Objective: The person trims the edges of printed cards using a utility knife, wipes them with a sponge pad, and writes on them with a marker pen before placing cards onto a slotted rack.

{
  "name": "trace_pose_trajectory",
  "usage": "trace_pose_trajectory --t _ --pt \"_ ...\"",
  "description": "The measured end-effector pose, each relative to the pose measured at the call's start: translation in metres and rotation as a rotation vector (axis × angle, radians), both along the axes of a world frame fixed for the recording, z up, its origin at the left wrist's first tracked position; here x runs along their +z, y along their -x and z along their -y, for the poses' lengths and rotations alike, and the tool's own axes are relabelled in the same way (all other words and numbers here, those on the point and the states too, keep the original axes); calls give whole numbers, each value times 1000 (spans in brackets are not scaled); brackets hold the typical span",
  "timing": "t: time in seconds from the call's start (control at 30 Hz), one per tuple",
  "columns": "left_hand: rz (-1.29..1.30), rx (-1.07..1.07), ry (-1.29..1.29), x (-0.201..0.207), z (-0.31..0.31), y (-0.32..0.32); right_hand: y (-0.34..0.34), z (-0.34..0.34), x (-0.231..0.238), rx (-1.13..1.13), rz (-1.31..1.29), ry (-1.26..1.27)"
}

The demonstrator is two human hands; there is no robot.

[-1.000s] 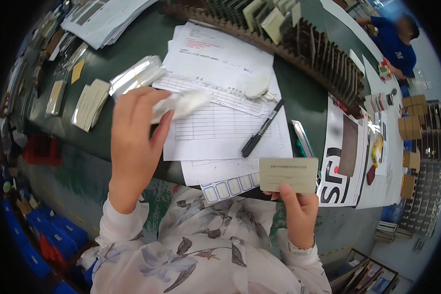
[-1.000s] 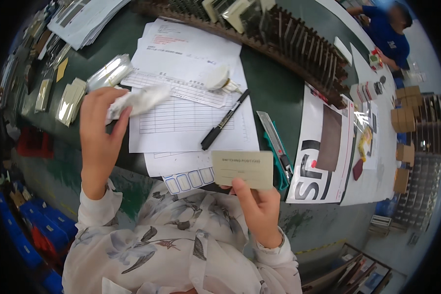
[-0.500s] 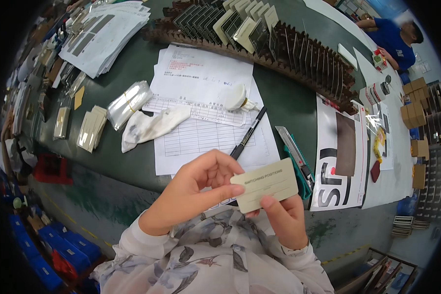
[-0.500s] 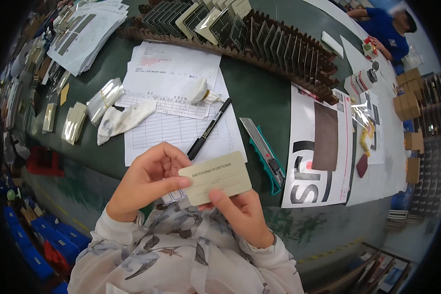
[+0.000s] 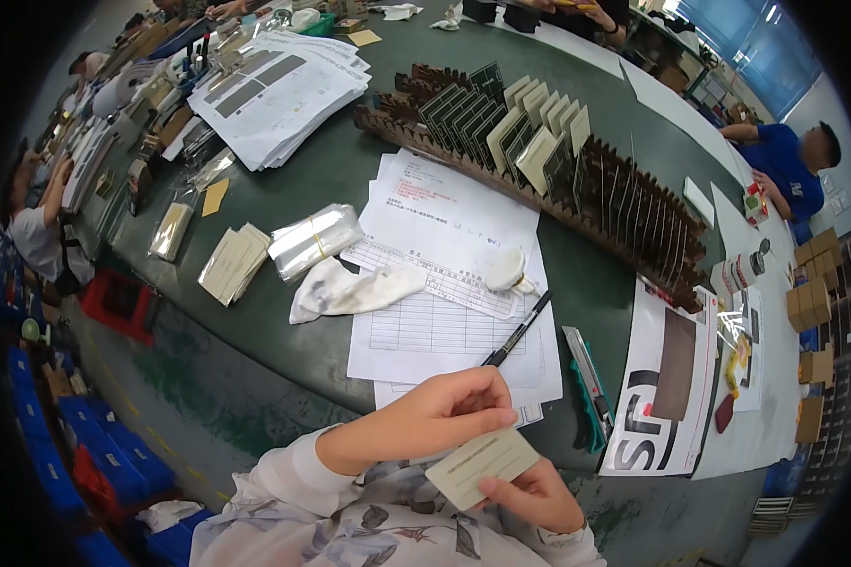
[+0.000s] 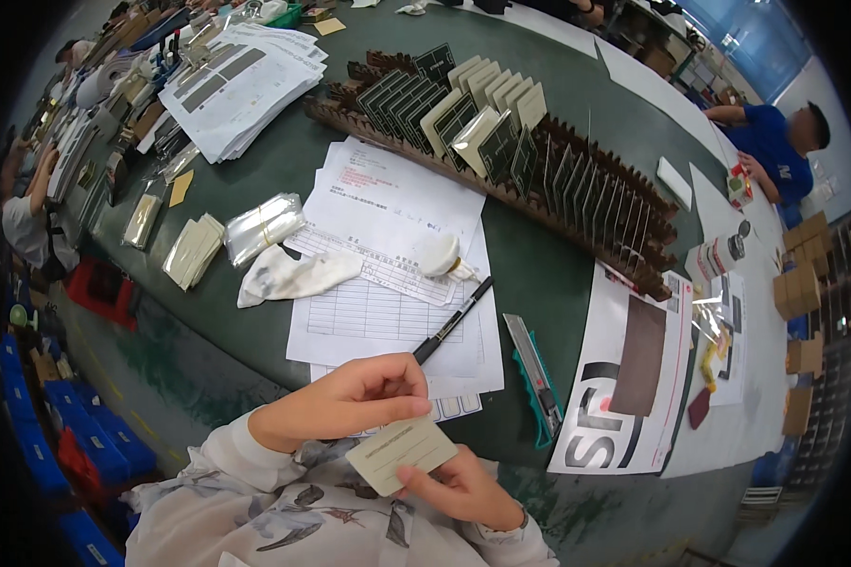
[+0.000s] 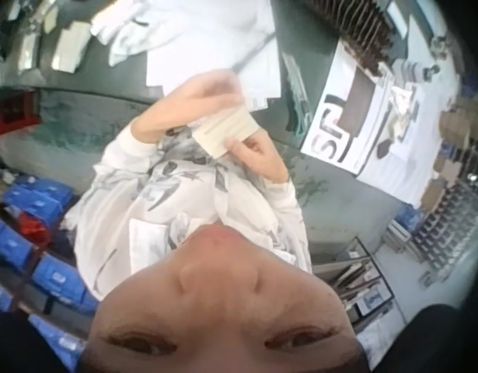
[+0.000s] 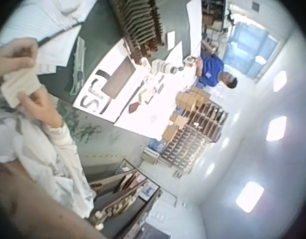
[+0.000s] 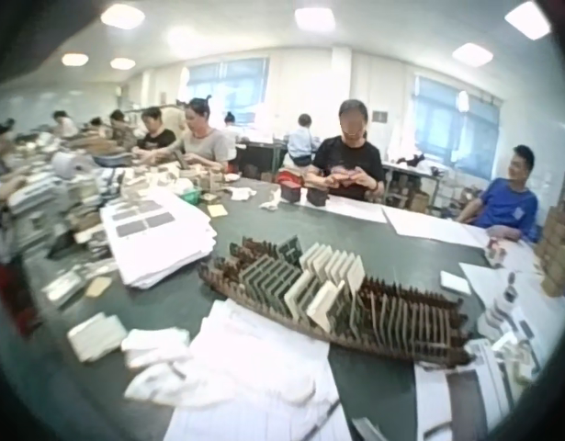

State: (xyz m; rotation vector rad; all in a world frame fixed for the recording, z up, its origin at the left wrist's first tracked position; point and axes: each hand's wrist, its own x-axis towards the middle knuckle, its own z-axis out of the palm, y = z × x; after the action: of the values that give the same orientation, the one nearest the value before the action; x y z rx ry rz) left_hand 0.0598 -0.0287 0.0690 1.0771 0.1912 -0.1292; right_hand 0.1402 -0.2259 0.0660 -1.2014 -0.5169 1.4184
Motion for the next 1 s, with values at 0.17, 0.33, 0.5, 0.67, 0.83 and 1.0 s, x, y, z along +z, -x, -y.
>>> trace_pose_trajectory --t 0.17,0.33,0.5,0.67,0.83,1.0 --pt "-37 34 -47 -5 1 1 5 -3 2 -13 -33 -3" --pt "-66 55 -192 4 -4 14 3 1 -6 -253 44 12" --pt "-129 64 -176 6 -3 21 0 -1 -6 -306 26 -11" --pt "-165 142 -256 13 -7 21 -4 -4 -13 -470 98 -152" --pt "-149 128 -259 13 -5 16 -8 -1 -12 -463 144 -203" --pt "-103 151 -262 4 -2 17 -8 2 -15 -467 144 -198"
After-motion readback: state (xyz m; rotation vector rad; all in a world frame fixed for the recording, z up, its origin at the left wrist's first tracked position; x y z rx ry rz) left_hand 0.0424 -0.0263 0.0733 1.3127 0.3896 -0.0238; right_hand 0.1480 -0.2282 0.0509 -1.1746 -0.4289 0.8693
